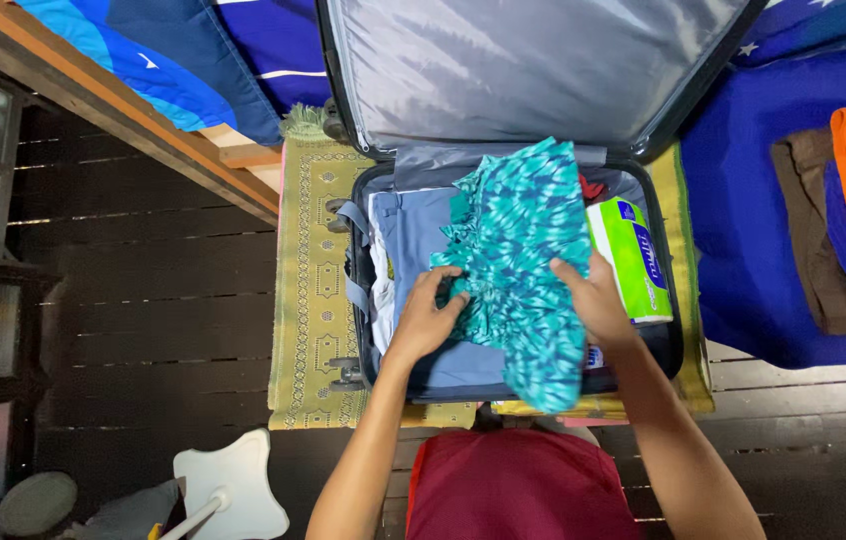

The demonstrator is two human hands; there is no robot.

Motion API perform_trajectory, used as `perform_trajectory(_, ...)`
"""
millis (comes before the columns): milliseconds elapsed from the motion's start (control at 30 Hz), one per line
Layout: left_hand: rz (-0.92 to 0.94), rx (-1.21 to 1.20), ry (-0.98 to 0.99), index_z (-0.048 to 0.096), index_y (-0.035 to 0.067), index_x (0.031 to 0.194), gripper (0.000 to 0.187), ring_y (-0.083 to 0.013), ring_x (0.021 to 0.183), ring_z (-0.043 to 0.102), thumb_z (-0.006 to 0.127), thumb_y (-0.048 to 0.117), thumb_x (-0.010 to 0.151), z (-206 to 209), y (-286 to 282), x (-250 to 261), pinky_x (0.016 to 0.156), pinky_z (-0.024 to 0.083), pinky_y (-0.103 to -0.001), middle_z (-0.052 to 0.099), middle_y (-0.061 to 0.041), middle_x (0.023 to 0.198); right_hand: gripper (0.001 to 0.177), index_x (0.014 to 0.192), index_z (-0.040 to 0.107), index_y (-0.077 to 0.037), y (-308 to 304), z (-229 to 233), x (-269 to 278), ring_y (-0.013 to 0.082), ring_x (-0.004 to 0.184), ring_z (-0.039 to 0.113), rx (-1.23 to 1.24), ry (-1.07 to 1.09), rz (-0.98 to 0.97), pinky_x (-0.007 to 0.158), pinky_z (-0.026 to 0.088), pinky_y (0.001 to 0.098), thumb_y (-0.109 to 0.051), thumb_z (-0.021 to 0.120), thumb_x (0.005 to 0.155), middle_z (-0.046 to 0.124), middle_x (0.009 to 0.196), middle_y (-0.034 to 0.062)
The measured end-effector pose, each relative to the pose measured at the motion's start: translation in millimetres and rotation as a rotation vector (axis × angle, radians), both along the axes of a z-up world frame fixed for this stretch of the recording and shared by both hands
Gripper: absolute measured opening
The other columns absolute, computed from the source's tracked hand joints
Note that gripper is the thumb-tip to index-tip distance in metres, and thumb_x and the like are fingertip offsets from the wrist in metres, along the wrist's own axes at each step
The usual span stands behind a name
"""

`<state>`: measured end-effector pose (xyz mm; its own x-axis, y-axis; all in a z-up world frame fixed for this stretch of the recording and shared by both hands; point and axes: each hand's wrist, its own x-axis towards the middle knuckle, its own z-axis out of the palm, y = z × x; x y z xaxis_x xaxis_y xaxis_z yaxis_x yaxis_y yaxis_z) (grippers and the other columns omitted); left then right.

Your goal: The person opens a suitcase and removes several folded clothing items and toiletries one by one, placing them on a nearby surface. The items include trousers, shirts, and packaged products such as tissues and a comb.

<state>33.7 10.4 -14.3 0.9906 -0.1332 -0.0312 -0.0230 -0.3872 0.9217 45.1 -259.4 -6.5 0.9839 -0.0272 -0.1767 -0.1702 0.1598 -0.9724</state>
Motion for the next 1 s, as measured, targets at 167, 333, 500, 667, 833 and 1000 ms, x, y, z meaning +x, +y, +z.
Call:
perform_trajectory(167,0.074,0.274,-0.074,0.066,0.012,0.125,0.049,-0.0416,0.128,0.047,0.079,0.026,0.08,-12.1,-9.7,9.3,0.109,0.037,-0.051,0.053,-0.021,0.137,0.039,0.137,0.057,0.0,-32.4,21.5,-1.2,0.0136,0.111,0.063,-0.076,-0.14,-0.032,0.101,0.049,0.0324,-0.009,0.064,0.1,0.067,0.125,0.0044)
perform_trajectory(333,-0.021,0.28,0.184,0.059,0.023,0.134,0.056,-0.0421,0.143,0.035,0.075,0.037,0.083,-10.9,-31.2,21.9,0.111,0.031,-0.063,0.041,-0.021,0.154,0.036,0.136,0.059,-0.001,-71.0,40.8,-15.4,0.0133,0.11,0.062,-0.132,-0.168,-0.124,0.1,0.05,0.0316,-0.01,0.065,0.102,0.067,0.125,0.0045)
perform_trajectory(500,0.002,0.497,0.222,0.053,0.021,0.139,0.067,-0.0429,0.145,0.033,0.078,0.045,0.081,-0.1,-59.6,20.8,0.109,0.029,-0.067,0.035,-0.022,0.156,0.037,0.135,0.059,-0.001,-95.0,54.6,-41.9,0.0126,0.109,0.064,0.053,-0.186,-0.226,0.099,0.051,0.0304,-0.014,0.068,0.101,0.068,0.124,0.0035)
perform_trajectory(667,-0.121,0.66,0.431,0.036,0.016,0.151,0.094,-0.0393,0.139,0.045,0.08,0.056,0.079,-1.9,-87.0,22.0,0.11,0.03,-0.067,0.047,-0.018,0.148,0.04,0.134,0.059,-0.002,-133.6,65.3,-55.6,0.011,0.109,0.063,-0.048,-0.216,-0.24,0.099,0.049,0.0282,-0.02,0.071,0.1,0.068,0.124,0.0017)
perform_trajectory(833,-0.119,0.784,0.311,0.046,0.018,0.148,0.077,-0.0392,0.13,0.054,0.075,0.042,0.082,2.2,-115.6,11.7,0.102,0.042,-0.065,0.057,-0.016,0.14,0.037,0.132,0.062,-0.002,-170.9,72.3,-74.7,0.0108,0.109,0.063,-0.014,-0.261,-0.201,0.1,0.049,0.0279,-0.019,0.071,0.101,0.069,0.123,0.0019)
perform_trajectory(1000,-0.003,0.648,-0.02,0.058,0.012,0.132,0.059,-0.0403,0.122,0.052,0.078,0.033,0.08,37.9,-172.9,-14.4,0.096,0.045,-0.056,0.057,-0.018,0.134,0.035,0.131,0.063,-0.002,-230.5,91.8,-95.3,0.0105,0.109,0.063,0.03,-0.259,-0.165,0.1,0.049,0.0277,-0.018,0.071,0.101,0.07,0.122,0.0015)
